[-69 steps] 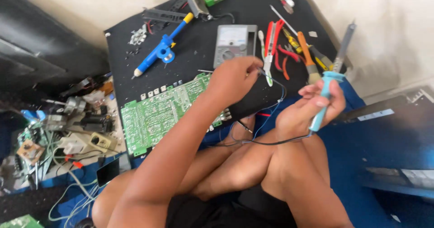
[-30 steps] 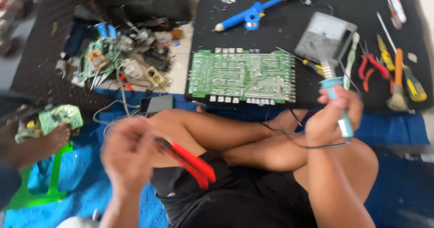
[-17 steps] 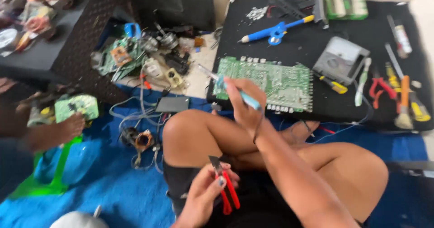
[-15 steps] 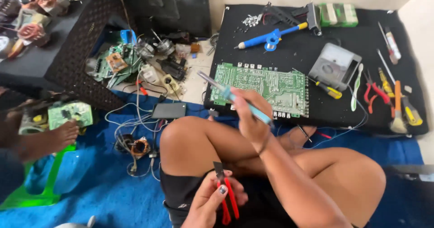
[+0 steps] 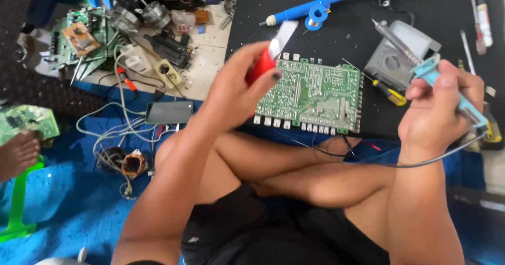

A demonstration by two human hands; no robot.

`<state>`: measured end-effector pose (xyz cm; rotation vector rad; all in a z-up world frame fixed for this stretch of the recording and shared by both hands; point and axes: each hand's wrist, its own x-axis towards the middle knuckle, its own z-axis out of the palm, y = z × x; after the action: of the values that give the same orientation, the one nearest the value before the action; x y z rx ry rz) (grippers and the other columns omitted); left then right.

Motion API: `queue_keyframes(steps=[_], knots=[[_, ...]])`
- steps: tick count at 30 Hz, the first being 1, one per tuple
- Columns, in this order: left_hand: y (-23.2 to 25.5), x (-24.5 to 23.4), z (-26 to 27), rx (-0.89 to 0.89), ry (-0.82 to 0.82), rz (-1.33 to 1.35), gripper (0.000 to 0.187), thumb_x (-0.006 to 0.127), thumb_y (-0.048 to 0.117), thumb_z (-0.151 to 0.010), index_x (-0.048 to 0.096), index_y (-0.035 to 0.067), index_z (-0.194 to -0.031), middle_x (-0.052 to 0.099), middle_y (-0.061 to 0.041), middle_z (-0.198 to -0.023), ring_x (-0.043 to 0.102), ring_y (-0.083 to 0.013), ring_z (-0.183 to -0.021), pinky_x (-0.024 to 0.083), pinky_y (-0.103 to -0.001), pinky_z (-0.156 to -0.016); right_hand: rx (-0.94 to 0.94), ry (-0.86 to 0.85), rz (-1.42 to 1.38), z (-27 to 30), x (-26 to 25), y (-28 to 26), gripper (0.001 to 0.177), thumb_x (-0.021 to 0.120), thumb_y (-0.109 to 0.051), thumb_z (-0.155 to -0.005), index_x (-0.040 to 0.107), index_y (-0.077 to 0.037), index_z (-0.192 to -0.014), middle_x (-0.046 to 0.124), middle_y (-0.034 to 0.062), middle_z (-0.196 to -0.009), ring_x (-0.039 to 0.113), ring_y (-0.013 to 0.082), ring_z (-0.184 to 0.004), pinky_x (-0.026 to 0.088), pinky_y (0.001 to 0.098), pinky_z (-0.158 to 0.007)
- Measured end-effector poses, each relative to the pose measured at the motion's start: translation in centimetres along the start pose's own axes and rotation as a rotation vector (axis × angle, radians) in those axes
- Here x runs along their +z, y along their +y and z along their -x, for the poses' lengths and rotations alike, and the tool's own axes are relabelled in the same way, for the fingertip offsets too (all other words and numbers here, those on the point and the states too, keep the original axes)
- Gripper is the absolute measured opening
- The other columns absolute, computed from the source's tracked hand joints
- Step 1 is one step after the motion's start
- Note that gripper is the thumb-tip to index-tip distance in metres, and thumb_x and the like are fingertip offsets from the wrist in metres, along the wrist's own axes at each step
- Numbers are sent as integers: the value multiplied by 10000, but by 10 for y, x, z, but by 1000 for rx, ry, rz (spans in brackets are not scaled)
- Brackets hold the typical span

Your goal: The person tests components on a printed circuit board with a multimeter and performs soldering to repair it.

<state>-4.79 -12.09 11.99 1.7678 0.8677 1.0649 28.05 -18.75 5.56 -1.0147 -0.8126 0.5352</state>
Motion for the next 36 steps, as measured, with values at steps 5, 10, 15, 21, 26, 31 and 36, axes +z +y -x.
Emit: queue_keyframes(steps=[5, 10, 15, 21, 26, 31, 36], knots=[[-46, 1, -70, 142, 44, -295, 278, 719, 59, -911, 610, 69, -1166, 658, -56, -971, 595, -195, -756, 519, -324, -712, 119, 12, 5, -3, -10, 56, 133, 609, -209, -1020, 614, -110, -1109, 608, 78, -1026, 544, 172, -773, 475, 274, -708], [-81, -4, -70, 110, -109, -633, 357, 784, 165, -960, 703, 201, -1306, 619, -23, -878, 558, -221, -617, 469, -367, -569, 279, -9, 9, -4, -23, 77, 105, 612, -263, -1079, 628, -193, -1155, 631, 92, -1070, 552, 155, -866, 454, 244, -731], [-100, -3, -74, 141, -224, -683, 464, 770, 150, -940, 644, 136, -1386, 541, -69, -967, 509, -200, -642, 480, -352, -626, 311, -55, 74, 2, -10, 87, 134, 611, -287, -1078, 614, -196, -1175, 634, 20, -1041, 572, 111, -856, 481, 240, -753], [-105, -2, -77, 87, -282, -813, 449, 697, 99, -906, 691, 189, -1346, 497, -70, -932, 500, -210, -696, 438, -378, -702, 381, -54, 68, 8, -30, 101, 165, 599, -249, -1037, 649, -228, -1193, 661, 41, -975, 579, 128, -809, 483, 253, -759], [-105, -2, -75, 76, -271, -814, 388, 661, 76, -860, 796, 188, -1205, 564, -98, -1016, 515, -234, -740, 417, -397, -770, 422, -75, 87, 12, -42, 108, 178, 601, -285, -1038, 667, -258, -1201, 651, 11, -956, 556, 111, -814, 472, 255, -793], [-105, -1, -75, 80, -280, -802, 368, 668, 87, -843, 789, 141, -1187, 591, -126, -1077, 595, -270, -888, 412, -403, -814, 295, -192, 164, 18, -36, 110, 199, 567, -201, -1031, 596, -179, -1227, 678, -26, -1159, 599, 96, -891, 532, 238, -818], [-107, 1, -77, 103, -289, -825, 356, 676, 102, -849, 779, 142, -1188, 563, -118, -1067, 582, -284, -931, 401, -409, -798, 321, -167, 220, 16, -18, 106, 205, 530, -195, -995, 517, -141, -1192, 599, 50, -987, 543, 123, -790, 525, 248, -759]])
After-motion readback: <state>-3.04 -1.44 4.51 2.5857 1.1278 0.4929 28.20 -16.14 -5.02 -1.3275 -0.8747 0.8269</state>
